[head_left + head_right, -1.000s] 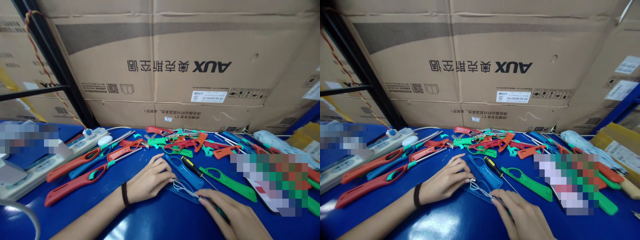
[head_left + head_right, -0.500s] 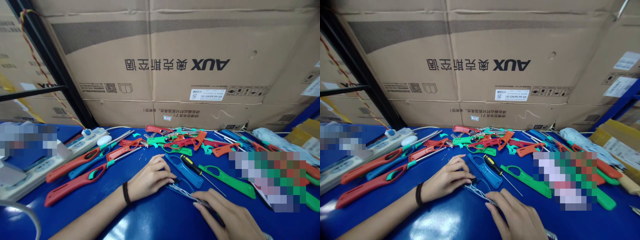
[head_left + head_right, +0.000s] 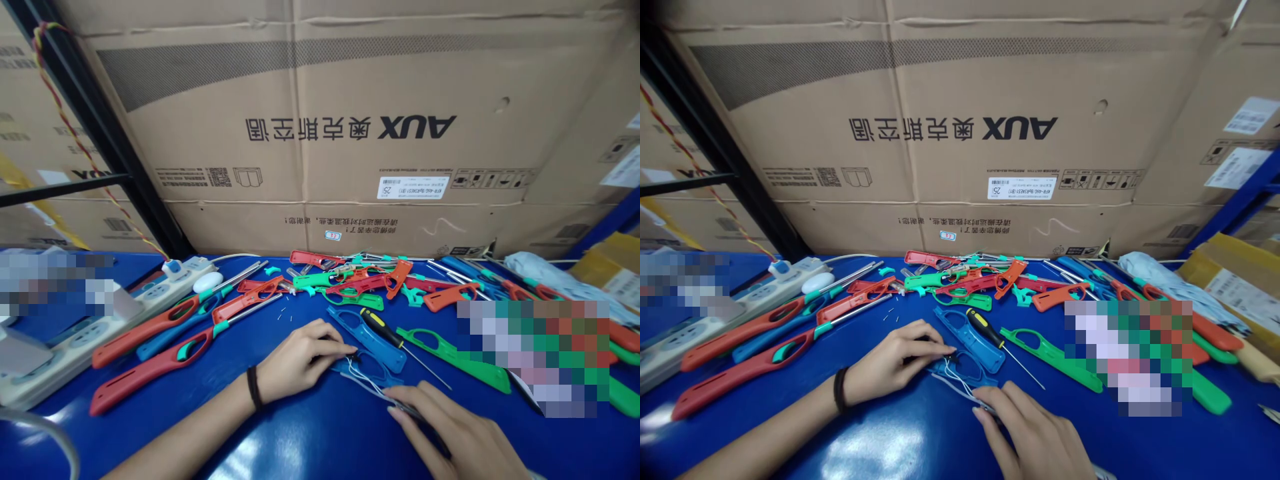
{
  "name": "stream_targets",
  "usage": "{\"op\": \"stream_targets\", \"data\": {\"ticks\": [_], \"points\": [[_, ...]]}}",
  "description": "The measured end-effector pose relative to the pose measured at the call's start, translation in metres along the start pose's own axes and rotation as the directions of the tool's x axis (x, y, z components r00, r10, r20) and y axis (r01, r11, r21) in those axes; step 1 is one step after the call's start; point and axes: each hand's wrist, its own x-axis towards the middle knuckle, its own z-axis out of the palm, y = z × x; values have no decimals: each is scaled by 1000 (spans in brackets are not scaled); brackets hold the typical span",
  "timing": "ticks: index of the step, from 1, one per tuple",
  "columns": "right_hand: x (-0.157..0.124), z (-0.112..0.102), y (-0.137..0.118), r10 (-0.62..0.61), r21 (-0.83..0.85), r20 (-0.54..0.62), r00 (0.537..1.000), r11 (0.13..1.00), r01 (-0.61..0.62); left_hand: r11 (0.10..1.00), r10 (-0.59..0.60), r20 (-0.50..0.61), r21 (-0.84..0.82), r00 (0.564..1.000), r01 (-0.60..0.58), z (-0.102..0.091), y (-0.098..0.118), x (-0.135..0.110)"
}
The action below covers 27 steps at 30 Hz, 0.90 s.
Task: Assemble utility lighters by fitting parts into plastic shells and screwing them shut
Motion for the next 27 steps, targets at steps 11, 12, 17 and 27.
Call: {"op": "stream_targets", "data": {"ticks": [11, 12, 17, 27], "points": [[3, -3, 10, -49, -117, -48, 998, 992, 43, 991, 57, 43, 120, 997, -62, -2, 4, 0], [3, -3, 11, -43, -112, -46, 998, 993, 37, 997, 30, 23, 70, 999, -32, -2, 4, 0], [2, 1, 18, 31, -82, -17, 999, 996, -33, 993, -109, -36, -55, 993, 106, 1, 7, 2], [15, 6, 18, 254, -45, 0, 967, 966, -254, 971, -202, -63, -140, 977, 192, 3, 10, 4]]}}
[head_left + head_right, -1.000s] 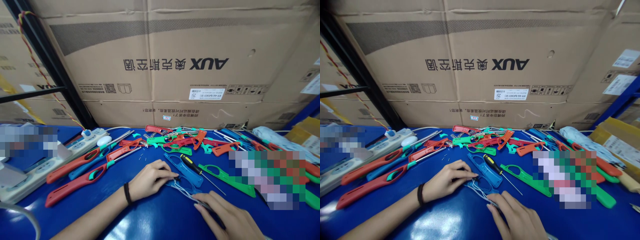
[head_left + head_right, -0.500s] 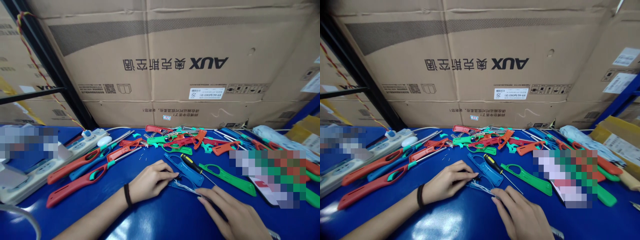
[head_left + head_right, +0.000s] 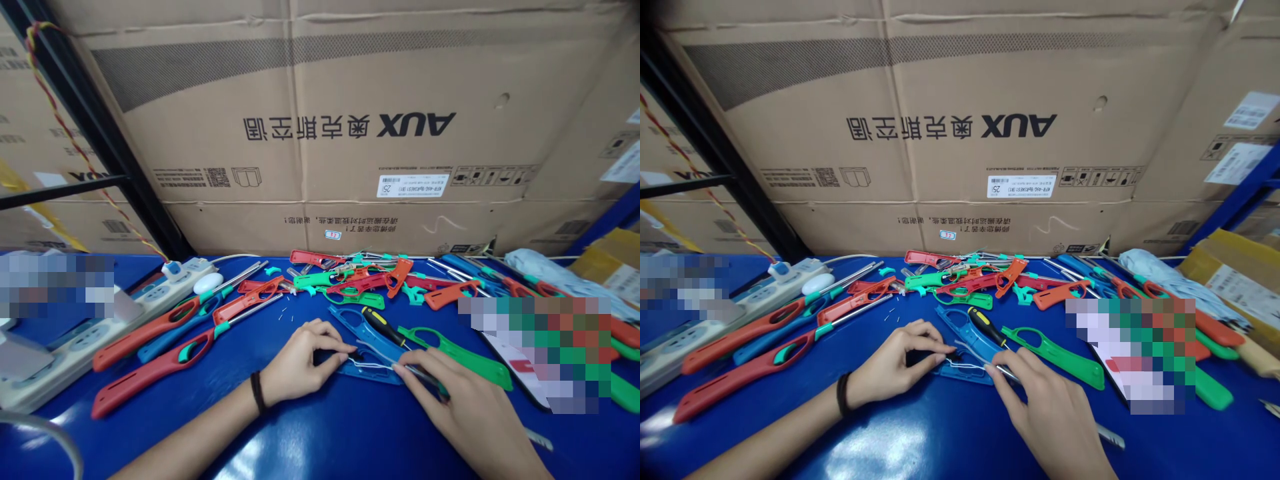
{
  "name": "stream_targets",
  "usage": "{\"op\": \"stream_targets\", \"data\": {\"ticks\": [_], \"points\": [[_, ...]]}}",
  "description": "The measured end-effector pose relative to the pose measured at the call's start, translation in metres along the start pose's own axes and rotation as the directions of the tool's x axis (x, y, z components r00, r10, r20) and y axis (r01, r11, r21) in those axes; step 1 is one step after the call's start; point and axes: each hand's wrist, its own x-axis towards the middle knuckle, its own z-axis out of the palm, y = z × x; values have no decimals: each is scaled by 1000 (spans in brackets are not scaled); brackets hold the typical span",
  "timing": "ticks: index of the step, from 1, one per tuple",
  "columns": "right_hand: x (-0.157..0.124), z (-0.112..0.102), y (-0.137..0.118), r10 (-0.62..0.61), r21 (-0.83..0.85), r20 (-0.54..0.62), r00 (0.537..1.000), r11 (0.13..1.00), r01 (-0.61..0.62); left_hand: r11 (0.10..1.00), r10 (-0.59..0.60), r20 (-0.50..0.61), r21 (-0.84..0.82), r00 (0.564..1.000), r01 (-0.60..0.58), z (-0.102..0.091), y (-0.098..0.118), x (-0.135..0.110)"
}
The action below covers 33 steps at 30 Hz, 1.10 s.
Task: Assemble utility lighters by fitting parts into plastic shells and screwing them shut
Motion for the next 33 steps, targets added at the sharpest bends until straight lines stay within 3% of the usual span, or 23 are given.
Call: {"op": "stream_targets", "data": {"ticks": [16, 22, 33], "points": [[15, 2, -2, -109, -68, -202, 973, 993, 98, 989, -136, 3, -50, 991, 136, 3, 2, 2], [17, -2, -5, -122, -6, -218, 968, 992, 123, 992, -79, -30, -105, 996, 76, 4, -1, 2], [5, 5, -1, -160, 24, -192, 968, 986, 168, 976, -90, -10, -199, 996, 86, 2, 0, 3]]}}
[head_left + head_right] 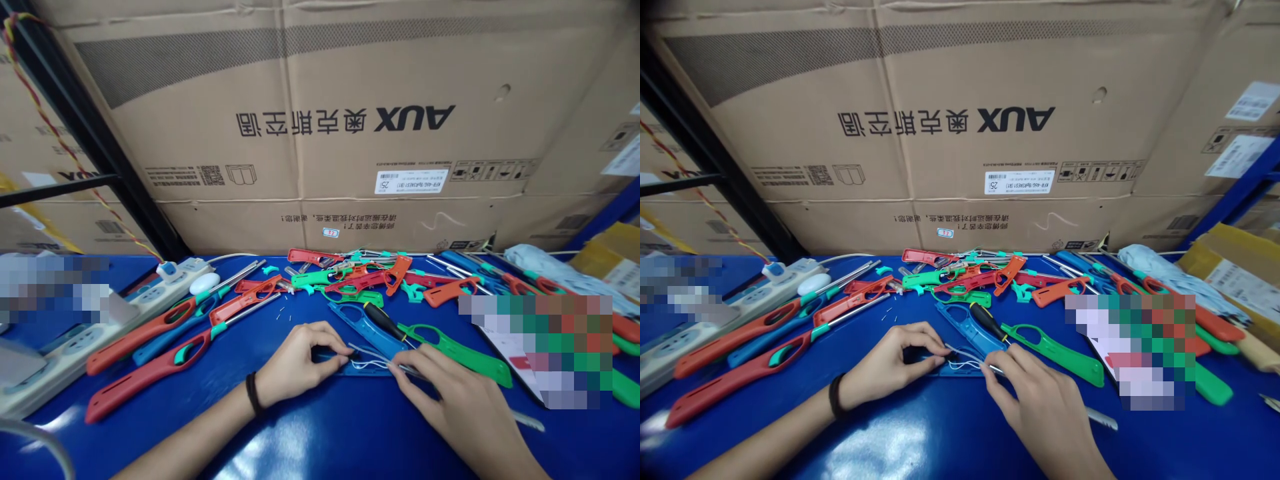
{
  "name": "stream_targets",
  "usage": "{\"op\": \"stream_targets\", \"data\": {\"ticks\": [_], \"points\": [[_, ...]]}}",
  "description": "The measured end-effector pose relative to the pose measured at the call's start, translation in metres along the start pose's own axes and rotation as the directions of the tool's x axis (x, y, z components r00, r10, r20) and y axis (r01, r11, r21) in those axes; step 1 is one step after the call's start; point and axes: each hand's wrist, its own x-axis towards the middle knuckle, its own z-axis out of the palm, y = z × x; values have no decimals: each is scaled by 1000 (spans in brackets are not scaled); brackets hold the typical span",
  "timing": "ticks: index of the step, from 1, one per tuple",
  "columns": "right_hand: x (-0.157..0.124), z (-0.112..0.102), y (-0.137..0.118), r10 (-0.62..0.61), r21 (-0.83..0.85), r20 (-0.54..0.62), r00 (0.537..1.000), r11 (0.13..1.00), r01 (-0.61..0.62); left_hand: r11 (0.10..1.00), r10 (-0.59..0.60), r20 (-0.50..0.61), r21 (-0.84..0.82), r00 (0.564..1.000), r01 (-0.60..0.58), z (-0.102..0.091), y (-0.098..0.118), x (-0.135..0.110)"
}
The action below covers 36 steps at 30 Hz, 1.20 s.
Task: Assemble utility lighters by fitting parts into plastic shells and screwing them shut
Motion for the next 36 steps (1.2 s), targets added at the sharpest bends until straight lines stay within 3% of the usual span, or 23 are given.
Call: {"op": "stream_targets", "data": {"ticks": [10, 25, 31, 36], "points": [[-3, -3, 0, 54, 59, -30, 998, 997, -52, 970, 106, 12, 218, 994, -106, -5, 0, -1], [-12, 2, 1, 53, 39, -16, 998, 998, -52, 919, 176, 106, 338, 979, -202, -10, 3, -3], [-15, 0, 1, 61, 39, 25, 998, 997, -62, 792, 272, 203, 507, 941, -339, -10, 7, -6], [-15, -1, 1, 59, 46, 9, 998, 997, -59, 683, 281, 296, 607, 913, -407, -12, 19, -8]]}}
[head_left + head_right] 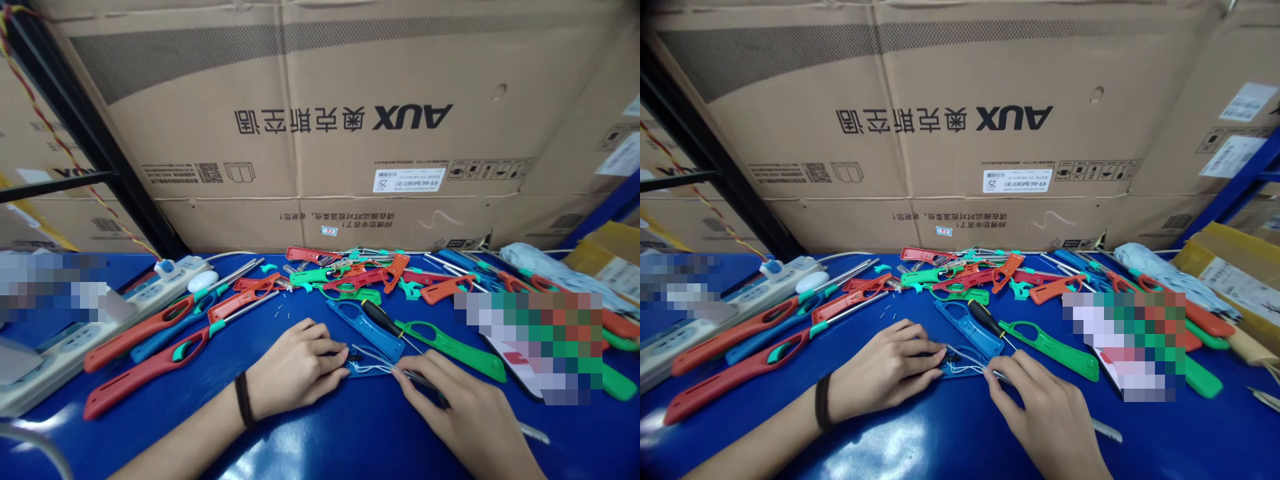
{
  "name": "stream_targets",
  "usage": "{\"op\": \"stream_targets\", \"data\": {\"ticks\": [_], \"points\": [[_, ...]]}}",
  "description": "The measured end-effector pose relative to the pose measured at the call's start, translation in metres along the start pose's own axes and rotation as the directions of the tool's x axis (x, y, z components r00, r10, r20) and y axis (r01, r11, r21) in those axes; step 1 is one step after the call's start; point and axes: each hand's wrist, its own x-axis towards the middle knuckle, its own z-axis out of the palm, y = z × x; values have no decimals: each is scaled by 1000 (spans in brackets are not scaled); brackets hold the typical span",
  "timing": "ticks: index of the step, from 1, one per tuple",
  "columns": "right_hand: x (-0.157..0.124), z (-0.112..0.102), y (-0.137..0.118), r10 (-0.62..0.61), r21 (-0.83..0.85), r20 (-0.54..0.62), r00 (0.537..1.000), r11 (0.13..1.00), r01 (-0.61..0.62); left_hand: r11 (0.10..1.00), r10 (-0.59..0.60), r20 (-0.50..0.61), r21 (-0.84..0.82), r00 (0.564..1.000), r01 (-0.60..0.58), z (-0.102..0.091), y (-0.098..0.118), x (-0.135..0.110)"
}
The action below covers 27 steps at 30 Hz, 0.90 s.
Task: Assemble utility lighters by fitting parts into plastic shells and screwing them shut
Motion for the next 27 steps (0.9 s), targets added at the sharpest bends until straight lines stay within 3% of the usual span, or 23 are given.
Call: {"op": "stream_targets", "data": {"ticks": [5, 11, 16, 21, 27], "points": [[1, -4, -2, 80, 85, 57, 995, 993, -85, 1000, 8, 6, 16, 1000, -9, 5, -4, -3], [3, -9, -7, 159, 267, 251, 955, 937, -226, 996, 31, -58, -85, 998, -36, 14, -11, -4], [7, -11, -9, 181, 241, 324, 929, 933, -266, 987, 76, -58, -138, 995, -84, 13, -7, -2], [9, -10, -6, 145, 238, 353, 924, 942, -238, 979, 17, -53, -200, 998, -28, 14, -10, -2], [9, -4, 0, 29, 180, 302, 953, 980, -86, 977, -37, -58, -212, 998, 23, 14, -14, -3]]}}
